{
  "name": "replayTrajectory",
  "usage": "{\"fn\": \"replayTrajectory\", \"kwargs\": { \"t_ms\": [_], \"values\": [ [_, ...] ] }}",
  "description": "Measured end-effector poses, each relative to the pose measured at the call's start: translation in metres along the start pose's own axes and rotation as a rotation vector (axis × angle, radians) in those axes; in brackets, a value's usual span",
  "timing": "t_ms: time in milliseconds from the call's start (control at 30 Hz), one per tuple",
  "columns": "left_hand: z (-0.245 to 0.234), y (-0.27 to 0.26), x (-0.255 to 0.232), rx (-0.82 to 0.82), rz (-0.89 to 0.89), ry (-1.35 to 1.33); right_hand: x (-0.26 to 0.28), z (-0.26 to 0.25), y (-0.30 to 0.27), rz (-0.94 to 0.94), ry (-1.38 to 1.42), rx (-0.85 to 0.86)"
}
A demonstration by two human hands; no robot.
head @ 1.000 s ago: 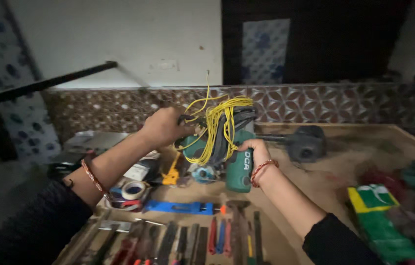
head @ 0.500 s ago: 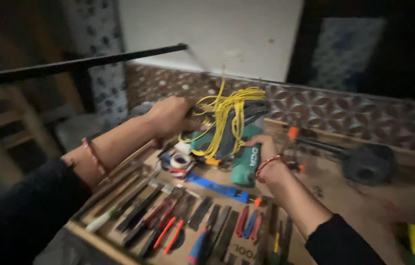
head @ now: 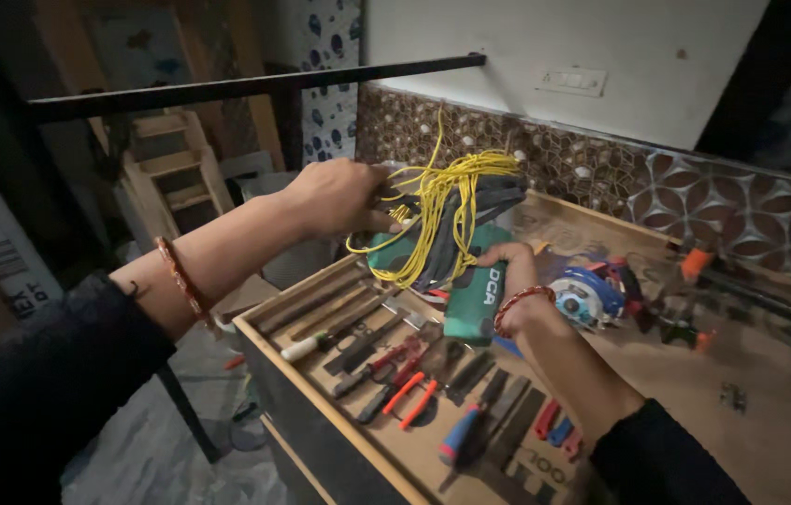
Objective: The person organizes various tools and equipment on a workbench, handling a drill, a saw, a blower, and several boxes. They move items to clear the space, open a product box, and then place electrical wire and other small components back into containers.
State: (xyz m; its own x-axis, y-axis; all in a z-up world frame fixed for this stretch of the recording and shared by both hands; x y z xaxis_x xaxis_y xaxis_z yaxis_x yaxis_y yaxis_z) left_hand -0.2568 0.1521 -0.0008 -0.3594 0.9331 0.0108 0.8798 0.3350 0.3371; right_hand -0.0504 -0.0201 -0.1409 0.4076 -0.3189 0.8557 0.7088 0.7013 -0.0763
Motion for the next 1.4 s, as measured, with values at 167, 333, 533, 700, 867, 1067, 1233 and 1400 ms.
{"fn": "replayTrajectory", "kwargs": {
  "t_ms": [167,333,533,700,867,1067,1233,1400],
  "values": [
    [0.005,0.001,0.051,0.011,0.002,0.02,-0.023,0.04,0.017,0.001,0.028,-0.029],
    [0.008,0.021,0.102,0.068,0.017,0.047,-0.051,0.073,0.058,-0.108,0.016,-0.081],
    [0.029,0.041,0.168,-0.008,0.201,-0.009,-0.092,0.098,0.092,-0.074,0.057,-0.184],
    [0.057,0.069,0.202,-0.001,0.282,0.002,-0.117,0.096,0.123,-0.103,0.046,-0.22],
    [0.085,0.097,0.222,0.018,0.313,-0.003,-0.12,0.101,0.141,-0.094,-0.027,-0.334],
    [0.102,0.135,0.238,-0.019,0.337,0.004,-0.106,0.113,0.171,-0.166,-0.081,-0.341],
    [0.101,0.175,0.252,-0.052,0.392,0.016,-0.103,0.101,0.223,-0.225,-0.049,-0.315],
    [0.108,0.218,0.269,-0.071,0.41,0.003,-0.087,0.108,0.265,-0.155,-0.107,-0.36]
  ]
}}
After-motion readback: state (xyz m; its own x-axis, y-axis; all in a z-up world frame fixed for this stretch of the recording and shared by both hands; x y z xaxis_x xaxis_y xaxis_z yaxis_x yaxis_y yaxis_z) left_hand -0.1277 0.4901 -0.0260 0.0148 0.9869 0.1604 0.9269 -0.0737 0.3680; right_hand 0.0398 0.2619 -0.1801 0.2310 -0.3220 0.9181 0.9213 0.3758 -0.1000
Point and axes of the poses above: each hand's wrist, its own y-axis towards the middle knuckle, its own z-axis out of the palm, x = y × z, the point moved 1 cm from there along y, towards the middle knuckle, and after that the axes turned 9 degrees about -z, right-handed, at the moved point
